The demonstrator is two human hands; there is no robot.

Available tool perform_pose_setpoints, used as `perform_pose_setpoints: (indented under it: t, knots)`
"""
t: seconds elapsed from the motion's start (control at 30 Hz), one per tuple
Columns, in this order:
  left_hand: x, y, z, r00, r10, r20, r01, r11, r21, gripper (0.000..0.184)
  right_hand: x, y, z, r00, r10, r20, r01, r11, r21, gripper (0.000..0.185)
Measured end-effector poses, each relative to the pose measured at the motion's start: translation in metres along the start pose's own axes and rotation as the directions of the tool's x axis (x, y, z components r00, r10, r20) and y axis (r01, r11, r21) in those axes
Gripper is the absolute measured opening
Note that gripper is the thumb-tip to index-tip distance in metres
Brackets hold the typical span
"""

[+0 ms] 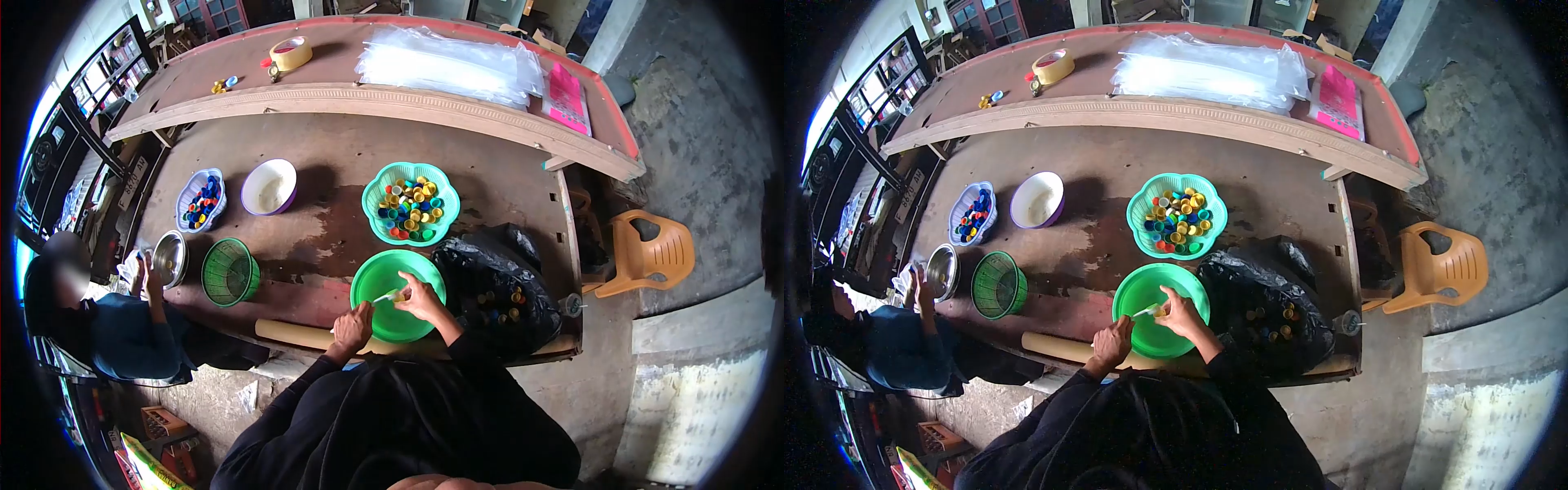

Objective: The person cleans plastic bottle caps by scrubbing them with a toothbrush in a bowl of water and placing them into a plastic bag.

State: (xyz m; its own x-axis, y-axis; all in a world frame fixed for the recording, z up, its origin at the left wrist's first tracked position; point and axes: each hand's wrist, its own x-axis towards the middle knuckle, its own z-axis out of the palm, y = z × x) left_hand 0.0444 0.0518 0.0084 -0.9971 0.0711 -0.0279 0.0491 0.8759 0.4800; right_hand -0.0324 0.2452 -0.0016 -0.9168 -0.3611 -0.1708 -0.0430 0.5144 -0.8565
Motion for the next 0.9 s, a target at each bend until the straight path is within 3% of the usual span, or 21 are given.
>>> perform_pose_setpoints:
  t: [0.07, 0.13, 0.2, 0.27, 0.33, 0.37, 0.47, 0.6, 0.63, 0.77, 0.83, 0.87, 0.9]
  knots:
    - [0.000, 0.006, 0.001, 0.991, 0.123, -0.055, -0.123, 0.992, 0.001, 0.018, -0.005, -0.007, -0.004, 0.999, 0.029, 0.021, -0.028, 0.999, -0.044, 0.079]
    - [0.004, 0.003, -0.002, 0.991, 0.124, -0.059, -0.124, 0.992, -0.001, 0.018, -0.008, -0.010, -0.006, 0.998, -0.031, -0.048, 0.035, 0.996, 0.084, 0.080]
    - [0.011, -0.003, -0.009, 0.999, 0.030, -0.023, -0.029, 0.998, 0.063, 0.018, -0.008, -0.012, -0.007, 0.998, -0.035, -0.059, 0.039, 0.997, 0.070, 0.080]
    - [0.013, -0.005, -0.009, 0.996, 0.030, -0.081, -0.026, 0.998, 0.051, 0.018, -0.011, -0.013, -0.005, 0.997, -0.039, -0.070, 0.043, 0.998, 0.051, 0.079]
    - [0.011, -0.002, -0.013, 0.985, 0.156, -0.070, -0.153, 0.987, 0.043, 0.019, -0.012, -0.024, -0.007, 0.987, -0.111, -0.116, 0.119, 0.990, 0.070, 0.078]
    - [0.010, -0.002, -0.013, 0.989, 0.134, -0.062, -0.132, 0.991, 0.030, 0.020, -0.013, -0.028, -0.011, 0.991, -0.089, -0.101, 0.106, 0.977, 0.182, 0.076]
    - [0.012, -0.005, -0.015, 0.998, 0.049, -0.045, -0.047, 0.998, 0.044, 0.020, -0.011, -0.023, -0.012, 0.989, -0.076, -0.123, 0.097, 0.981, 0.167, 0.075]
    - [0.001, 0.006, -0.008, 0.988, 0.115, -0.106, -0.116, 0.993, 0.000, 0.021, -0.013, -0.013, -0.007, 0.988, -0.128, -0.082, 0.138, 0.982, 0.130, 0.073]
    - [0.001, 0.004, -0.006, 0.988, 0.109, -0.108, -0.110, 0.994, -0.005, 0.021, -0.014, -0.012, -0.005, 0.989, -0.121, -0.089, 0.139, 0.964, 0.229, 0.065]
    - [0.010, -0.001, -0.012, 0.994, -0.024, -0.105, 0.023, 1.000, -0.006, 0.022, -0.015, -0.016, -0.007, 0.996, -0.028, -0.088, 0.055, 0.949, 0.312, 0.050]
    - [0.010, 0.003, -0.014, 0.989, -0.049, -0.140, 0.044, 0.998, -0.036, 0.023, -0.012, -0.005, -0.002, 0.978, 0.210, -0.006, -0.145, 0.697, 0.702, 0.034]
    - [0.008, 0.006, -0.013, 0.988, -0.050, -0.143, 0.045, 0.998, -0.038, 0.023, -0.012, 0.000, 0.004, 0.978, 0.209, -0.006, -0.145, 0.699, 0.700, 0.034]
    - [0.006, 0.009, -0.011, 0.982, 0.027, -0.187, -0.038, 0.998, -0.057, 0.022, -0.012, 0.003, 0.010, 0.969, 0.234, 0.081, -0.190, 0.493, 0.849, 0.030]
